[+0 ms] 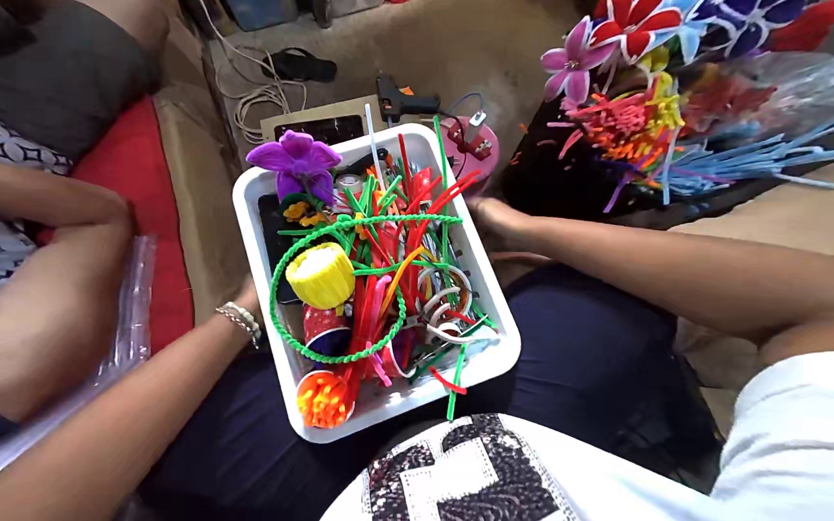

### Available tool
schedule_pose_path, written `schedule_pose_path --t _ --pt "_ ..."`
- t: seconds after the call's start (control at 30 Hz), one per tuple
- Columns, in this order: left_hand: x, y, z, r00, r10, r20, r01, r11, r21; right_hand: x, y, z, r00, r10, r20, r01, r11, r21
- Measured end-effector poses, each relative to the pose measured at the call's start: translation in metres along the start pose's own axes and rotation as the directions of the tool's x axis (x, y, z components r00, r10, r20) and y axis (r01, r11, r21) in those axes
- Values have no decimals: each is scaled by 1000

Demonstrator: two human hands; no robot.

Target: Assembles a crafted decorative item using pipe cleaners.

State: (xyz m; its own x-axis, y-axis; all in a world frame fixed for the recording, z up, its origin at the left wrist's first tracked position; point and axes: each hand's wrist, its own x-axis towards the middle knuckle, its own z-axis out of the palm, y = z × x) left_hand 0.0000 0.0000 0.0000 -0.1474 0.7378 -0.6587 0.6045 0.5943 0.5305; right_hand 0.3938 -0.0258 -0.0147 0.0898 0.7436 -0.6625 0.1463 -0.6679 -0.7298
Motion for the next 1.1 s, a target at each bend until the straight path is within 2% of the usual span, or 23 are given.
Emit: schedule_pose_path --t 0.03,0.07,0.1,0.17,0.23,0.33,0.47,0.57,0.6,0.67,0.7,0.77,0.8,0.83,0.9,0.97,1.0,1.1 --pt "8 2 5 995 -25 -96 -10 937 -349 1 -11 -2 998 -16 -64 16 1000 6" --pt "17 7 5 988 -81 -132 -11 814 -581 0 -20 -2 991 -38 -127 42 999 25" --pt "21 14 3 980 -107 -166 -32 744 -667 -3 -27 3 981 -68 -181 77 996 44" --pt "6 27 -4 973 -24 -231 -127 778 -615 -10 -36 11 976 -141 -168 155 985 72" --pt "-7 34 -9 966 178 -190 -249 842 -478 -10 -39 17 967 -225 -124 232 972 44" --pt "1 38 -5 893 325 -311 -411 871 -270 -7 -44 22 957 -253 -143 252 967 -25" --pt "25 49 -9 866 356 -352 -444 871 -212 8 -62 21 971 -169 -167 186 979 90" --pt "43 58 -16 852 367 -373 -465 858 -218 31 -83 4 994 -98 -52 103 989 102" --pt "49 59 -18 850 364 -381 -464 859 -215 37 -92 -4 995 -89 38 87 995 48" --pt "53 59 -24 867 336 -367 -423 887 -187 42 -114 -20 981 -52 188 95 969 -227" --pt "53 60 -28 879 319 -354 -392 906 -158 42 -129 -29 977 -44 208 128 904 -408" --pt "44 67 -44 871 363 -330 -393 919 -25 31 -155 -41 982 -128 138 188 700 -689" --pt "38 72 -53 832 441 -338 -448 892 61 20 -164 -43 969 -222 107 217 565 -796" --pt "29 79 -62 761 552 -341 -534 831 153 7 -170 -44 940 -317 130 266 438 -858" --pt "0 103 -69 597 749 -287 -678 662 319 -24 -173 -40 867 -404 292 420 274 -865" --pt "-32 128 -60 459 873 -165 -785 485 384 -39 -164 -25 780 -427 458 578 207 -790" --pt "-43 135 -51 384 920 -82 -834 384 396 -39 -155 -16 757 -425 496 610 187 -770" --pt "-62 138 -19 238 968 74 -896 190 402 -24 -134 4 780 -361 512 581 112 -806"
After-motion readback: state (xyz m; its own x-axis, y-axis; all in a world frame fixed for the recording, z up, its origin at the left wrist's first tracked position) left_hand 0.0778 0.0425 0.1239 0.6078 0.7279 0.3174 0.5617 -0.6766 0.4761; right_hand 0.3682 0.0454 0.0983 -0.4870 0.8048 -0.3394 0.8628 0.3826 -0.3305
